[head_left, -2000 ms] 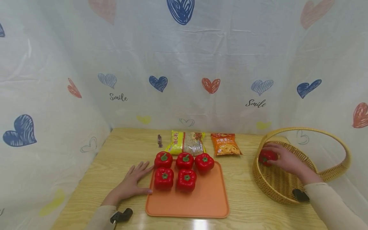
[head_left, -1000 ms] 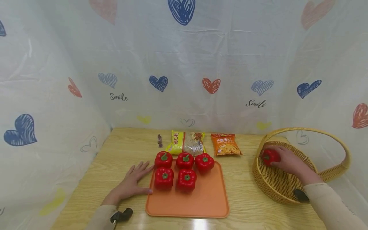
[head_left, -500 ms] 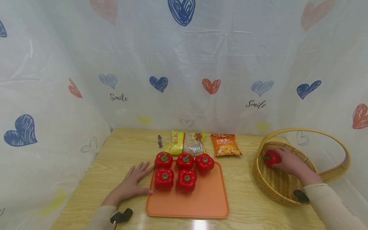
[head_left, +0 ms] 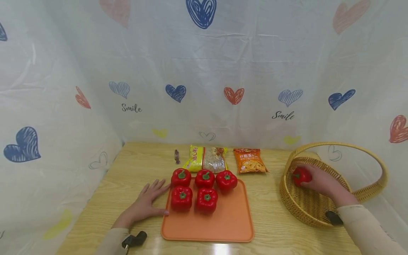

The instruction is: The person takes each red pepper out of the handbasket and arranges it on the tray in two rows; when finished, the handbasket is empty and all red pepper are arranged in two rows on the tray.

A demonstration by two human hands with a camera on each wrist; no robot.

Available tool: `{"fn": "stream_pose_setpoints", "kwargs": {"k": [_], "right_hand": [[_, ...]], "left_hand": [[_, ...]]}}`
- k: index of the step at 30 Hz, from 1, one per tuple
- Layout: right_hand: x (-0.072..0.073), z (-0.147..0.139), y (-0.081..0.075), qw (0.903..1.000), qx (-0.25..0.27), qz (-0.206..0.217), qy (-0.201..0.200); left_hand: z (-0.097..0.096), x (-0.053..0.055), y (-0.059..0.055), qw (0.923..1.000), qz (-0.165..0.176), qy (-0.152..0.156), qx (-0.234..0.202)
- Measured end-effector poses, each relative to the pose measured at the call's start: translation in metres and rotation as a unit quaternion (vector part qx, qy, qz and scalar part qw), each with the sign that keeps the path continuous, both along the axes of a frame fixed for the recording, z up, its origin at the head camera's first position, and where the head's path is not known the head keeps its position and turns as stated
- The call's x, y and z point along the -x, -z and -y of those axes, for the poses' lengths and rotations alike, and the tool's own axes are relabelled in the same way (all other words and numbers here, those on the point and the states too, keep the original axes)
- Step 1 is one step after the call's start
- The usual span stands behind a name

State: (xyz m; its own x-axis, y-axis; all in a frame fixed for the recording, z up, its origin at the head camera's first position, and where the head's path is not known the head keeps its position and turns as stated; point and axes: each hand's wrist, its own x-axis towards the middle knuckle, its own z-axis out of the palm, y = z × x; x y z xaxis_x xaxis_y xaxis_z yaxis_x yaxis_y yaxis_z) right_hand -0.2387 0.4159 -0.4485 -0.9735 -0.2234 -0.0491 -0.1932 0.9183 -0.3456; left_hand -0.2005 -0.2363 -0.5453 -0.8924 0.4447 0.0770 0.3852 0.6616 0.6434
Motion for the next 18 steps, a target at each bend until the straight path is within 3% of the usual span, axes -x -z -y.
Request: {"fn": "stream_pose_setpoints", "kwargs": {"k": [18], "right_hand": [[0.0009,-0.0007,0.0008,0.9998,-0.002,-0.019,-0.002]], "left_hand": [[0.0009,-0.0001,0.0007,1.0,-0.005,0.002,-0.001]]}}
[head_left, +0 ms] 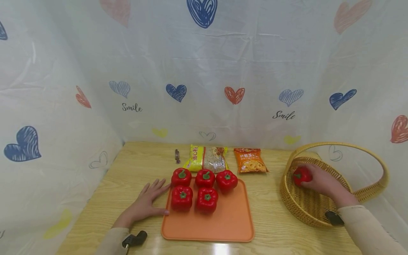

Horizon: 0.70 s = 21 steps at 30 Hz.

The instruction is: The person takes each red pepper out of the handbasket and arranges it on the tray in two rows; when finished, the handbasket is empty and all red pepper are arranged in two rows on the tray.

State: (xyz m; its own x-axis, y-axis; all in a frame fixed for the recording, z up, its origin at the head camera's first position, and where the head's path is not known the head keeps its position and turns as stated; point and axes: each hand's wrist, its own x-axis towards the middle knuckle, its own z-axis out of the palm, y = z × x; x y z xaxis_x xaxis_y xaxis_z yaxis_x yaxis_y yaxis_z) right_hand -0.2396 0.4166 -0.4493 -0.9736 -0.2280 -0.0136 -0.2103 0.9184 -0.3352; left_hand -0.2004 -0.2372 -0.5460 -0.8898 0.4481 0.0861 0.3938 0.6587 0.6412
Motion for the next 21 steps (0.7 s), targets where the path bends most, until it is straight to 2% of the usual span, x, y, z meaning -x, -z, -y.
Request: {"fn": "stream_pose_setpoints", "kwargs": {"k": [14,21], "right_hand": [[-0.007,0.005,-0.01,0.9997,0.024,-0.01,-0.002],[-0.014,0.008,-0.014,0.9995,0.025,-0.012,0.012]], "left_hand": [[0.0,0.001,0.0,1.0,-0.001,-0.001,0.005],[-0.001,0.0,-0.001,1.0,-0.001,-0.002,0.004]]}}
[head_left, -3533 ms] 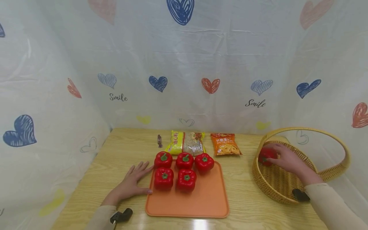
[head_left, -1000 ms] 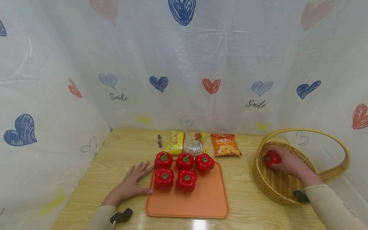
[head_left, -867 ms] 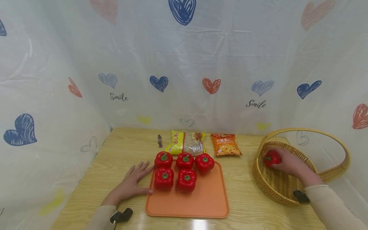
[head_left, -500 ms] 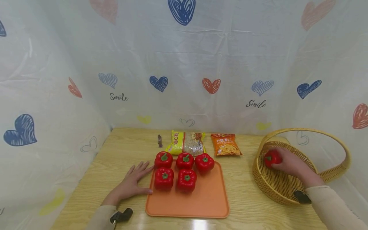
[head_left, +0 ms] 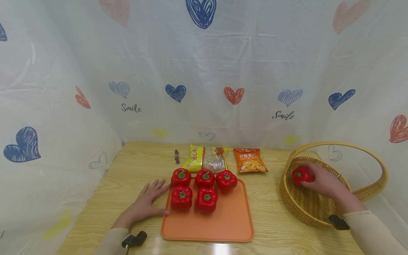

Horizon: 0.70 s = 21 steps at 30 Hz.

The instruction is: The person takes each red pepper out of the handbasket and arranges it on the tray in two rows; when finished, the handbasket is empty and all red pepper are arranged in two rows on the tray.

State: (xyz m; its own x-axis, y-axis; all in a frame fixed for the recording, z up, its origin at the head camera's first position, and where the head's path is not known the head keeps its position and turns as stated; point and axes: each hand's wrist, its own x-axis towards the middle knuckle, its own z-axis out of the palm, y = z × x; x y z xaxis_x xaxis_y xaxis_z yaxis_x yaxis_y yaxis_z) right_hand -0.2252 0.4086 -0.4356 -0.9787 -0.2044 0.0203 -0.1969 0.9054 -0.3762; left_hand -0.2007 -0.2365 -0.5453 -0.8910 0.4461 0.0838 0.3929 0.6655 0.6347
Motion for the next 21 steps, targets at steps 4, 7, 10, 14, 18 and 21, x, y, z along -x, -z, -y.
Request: {"fn": "stream_pose_setpoints", "kwargs": {"k": [4,7,10,14,18,21], "right_hand": [[-0.004,0.0,0.0,1.0,-0.001,-0.004,0.005],[-0.008,0.002,-0.001,0.9999,-0.001,-0.008,0.007],[-0.011,0.003,-0.003,0.9999,0.002,-0.012,0.006],[-0.017,0.005,-0.006,0.9998,0.01,-0.012,0.012],[-0.022,0.005,-0.007,0.9996,0.012,-0.01,0.025],[-0.025,0.004,-0.007,0.9993,0.012,-0.018,0.029]], "left_hand": [[0.0,0.0,0.0,1.0,0.001,0.001,-0.002],[0.0,-0.001,0.0,1.0,0.002,0.002,-0.004],[0.0,-0.001,0.0,1.0,0.002,0.002,-0.004],[-0.001,-0.001,-0.001,1.0,0.001,0.002,-0.003],[0.0,-0.001,-0.001,1.0,0.0,0.002,-0.004],[0.0,-0.001,-0.001,1.0,-0.001,0.002,-0.002]]}}
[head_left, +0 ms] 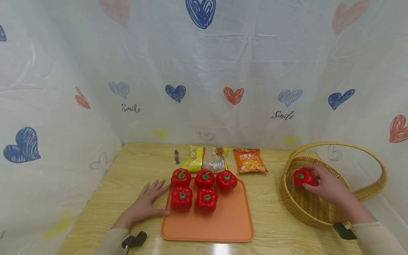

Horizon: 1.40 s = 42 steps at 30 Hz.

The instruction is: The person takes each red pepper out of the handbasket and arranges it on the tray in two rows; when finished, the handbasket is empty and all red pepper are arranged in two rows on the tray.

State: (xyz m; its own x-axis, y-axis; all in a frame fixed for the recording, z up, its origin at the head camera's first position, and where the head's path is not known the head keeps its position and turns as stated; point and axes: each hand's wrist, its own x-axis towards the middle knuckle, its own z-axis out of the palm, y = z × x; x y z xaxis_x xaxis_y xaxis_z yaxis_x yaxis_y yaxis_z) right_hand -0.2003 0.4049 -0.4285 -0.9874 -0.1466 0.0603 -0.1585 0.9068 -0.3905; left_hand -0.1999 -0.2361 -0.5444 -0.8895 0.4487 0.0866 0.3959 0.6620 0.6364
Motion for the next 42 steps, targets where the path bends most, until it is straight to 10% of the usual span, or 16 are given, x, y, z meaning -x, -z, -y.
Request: {"fn": "stream_pose_setpoints", "kwargs": {"k": [42], "right_hand": [[-0.035,0.024,-0.016,0.9956,0.065,-0.067,0.002]], "left_hand": [[-0.002,-0.004,-0.005,0.9996,-0.026,0.006,-0.002]]}}
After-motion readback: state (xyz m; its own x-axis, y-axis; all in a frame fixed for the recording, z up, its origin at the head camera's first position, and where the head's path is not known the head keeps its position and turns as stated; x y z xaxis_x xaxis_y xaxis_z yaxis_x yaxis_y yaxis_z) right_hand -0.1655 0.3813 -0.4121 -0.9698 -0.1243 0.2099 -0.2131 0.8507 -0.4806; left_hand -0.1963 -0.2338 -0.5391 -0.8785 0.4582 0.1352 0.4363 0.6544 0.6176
